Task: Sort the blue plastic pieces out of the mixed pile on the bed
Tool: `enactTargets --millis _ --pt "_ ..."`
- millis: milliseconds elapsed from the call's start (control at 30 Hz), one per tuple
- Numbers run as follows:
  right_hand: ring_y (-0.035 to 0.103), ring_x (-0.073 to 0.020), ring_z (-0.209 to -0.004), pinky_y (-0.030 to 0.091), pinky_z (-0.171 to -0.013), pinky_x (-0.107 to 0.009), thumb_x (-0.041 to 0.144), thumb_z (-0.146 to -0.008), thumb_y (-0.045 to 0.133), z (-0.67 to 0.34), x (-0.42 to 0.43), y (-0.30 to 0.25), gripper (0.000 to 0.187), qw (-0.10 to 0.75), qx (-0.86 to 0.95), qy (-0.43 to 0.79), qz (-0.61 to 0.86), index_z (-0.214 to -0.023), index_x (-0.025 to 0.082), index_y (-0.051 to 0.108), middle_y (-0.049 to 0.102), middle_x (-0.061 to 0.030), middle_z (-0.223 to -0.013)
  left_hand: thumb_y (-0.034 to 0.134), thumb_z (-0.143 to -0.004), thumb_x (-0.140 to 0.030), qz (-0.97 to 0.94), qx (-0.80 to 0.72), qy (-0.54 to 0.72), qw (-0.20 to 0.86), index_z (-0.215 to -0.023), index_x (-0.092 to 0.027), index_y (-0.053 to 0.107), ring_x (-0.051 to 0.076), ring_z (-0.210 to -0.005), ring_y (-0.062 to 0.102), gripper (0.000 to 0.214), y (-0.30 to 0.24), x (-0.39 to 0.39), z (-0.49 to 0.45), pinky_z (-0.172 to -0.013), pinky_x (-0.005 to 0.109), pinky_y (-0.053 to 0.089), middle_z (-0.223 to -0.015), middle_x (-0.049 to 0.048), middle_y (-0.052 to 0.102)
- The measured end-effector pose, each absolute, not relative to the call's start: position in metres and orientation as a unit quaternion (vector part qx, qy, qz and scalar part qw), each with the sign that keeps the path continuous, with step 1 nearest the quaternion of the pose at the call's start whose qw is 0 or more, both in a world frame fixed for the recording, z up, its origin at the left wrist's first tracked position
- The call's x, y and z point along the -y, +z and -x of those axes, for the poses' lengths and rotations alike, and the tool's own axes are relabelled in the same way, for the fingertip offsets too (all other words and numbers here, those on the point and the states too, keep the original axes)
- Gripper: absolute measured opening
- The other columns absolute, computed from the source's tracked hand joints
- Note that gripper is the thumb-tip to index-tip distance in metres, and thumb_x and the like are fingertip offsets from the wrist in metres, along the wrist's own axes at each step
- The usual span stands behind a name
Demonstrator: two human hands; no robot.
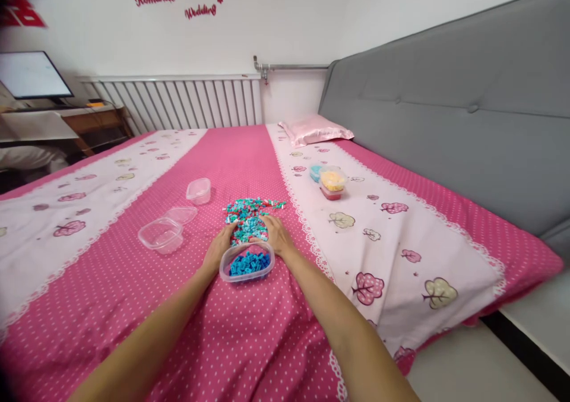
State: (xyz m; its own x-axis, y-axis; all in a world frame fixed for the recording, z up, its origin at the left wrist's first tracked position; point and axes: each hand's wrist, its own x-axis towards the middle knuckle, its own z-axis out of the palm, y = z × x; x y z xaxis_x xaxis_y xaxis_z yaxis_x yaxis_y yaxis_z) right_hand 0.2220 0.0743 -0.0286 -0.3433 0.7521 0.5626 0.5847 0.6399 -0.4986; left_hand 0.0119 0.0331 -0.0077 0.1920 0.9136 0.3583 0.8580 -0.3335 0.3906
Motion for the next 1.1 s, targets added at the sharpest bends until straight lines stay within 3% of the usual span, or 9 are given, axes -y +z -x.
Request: enactTargets --millis 300,600,667,767,933,1100 --pt "0.045 -0.0276 -0.12 0.037 -0.103 -0.041 0.055 -0.082 0.06 -0.221 -0.077 -0.022 0.064 0.371 0.815 0.087 0.436 -0.133 0.018 0.048 0.052 -0.0121 -0.129 0.058 -0.076 -0.057 -0.762 -0.576 0.287 0.074 -0.139 -0.016 0.035 0.028 -0.128 0.044 0.078 -0.009 -0.037 -0.019 -0.106 0.042 0.035 -0.141 0.0154 0.043" --pt "0.053 -0.0272 -0.108 0.038 -0.097 -0.043 0.058 -0.081 0.06 -0.227 -0.087 -0.014 0.049 0.367 0.826 0.107 0.413 -0.112 0.02 0.064 0.063 -0.0094 -0.113 0.065 -0.07 -0.057 -0.747 -0.56 0.346 0.093 -0.12 -0.017 0.056 0.025 -0.118 0.052 0.065 -0.005 -0.033 -0.017 -0.102 0.037 0.04 -0.125 0.0118 0.057" --pt "0.056 -0.0258 -0.105 0.04 -0.096 -0.044 0.056 -0.086 0.053 -0.232 -0.1 -0.004 0.044 0.384 0.815 0.155 0.405 -0.107 0.02 0.066 0.066 -0.0079 -0.107 0.065 -0.07 -0.056 -0.717 -0.554 0.404 0.124 -0.113 -0.016 0.061 0.026 -0.117 0.052 0.058 0.002 -0.033 -0.016 -0.102 0.039 0.039 -0.121 0.0124 0.059" --pt "0.064 -0.0208 -0.09 0.048 -0.086 -0.038 0.048 -0.096 0.034 -0.235 -0.131 0.018 0.047 0.43 0.742 0.281 0.43 -0.096 0.017 0.069 0.07 -0.0065 -0.095 0.052 -0.082 -0.054 -0.63 -0.558 0.499 0.207 -0.106 -0.021 0.064 0.024 -0.112 0.054 0.043 0.025 -0.045 -0.014 -0.1 0.041 0.038 -0.115 0.0082 0.063" --pt "0.065 -0.0178 -0.086 0.049 -0.084 -0.035 0.026 -0.086 0.058 -0.213 -0.181 0.063 0.021 0.452 0.735 0.313 0.396 -0.098 0.012 0.066 0.07 -0.0072 -0.094 0.038 -0.082 -0.066 -0.455 -0.488 0.663 0.34 -0.088 -0.012 0.065 0.021 -0.086 0.061 0.06 0.087 -0.096 -0.019 -0.085 0.037 0.045 -0.094 0.011 0.066" --pt "0.062 -0.0185 -0.1 0.048 -0.09 -0.038 0.016 -0.086 0.057 -0.182 -0.185 0.058 0.026 0.354 0.829 0.298 0.313 -0.112 0.017 0.062 0.067 -0.0059 -0.108 0.029 -0.085 -0.065 -0.373 -0.408 0.709 0.439 -0.088 -0.012 0.062 0.016 -0.078 0.062 0.063 0.099 -0.123 -0.024 -0.081 0.031 0.046 -0.084 0.0082 0.064"
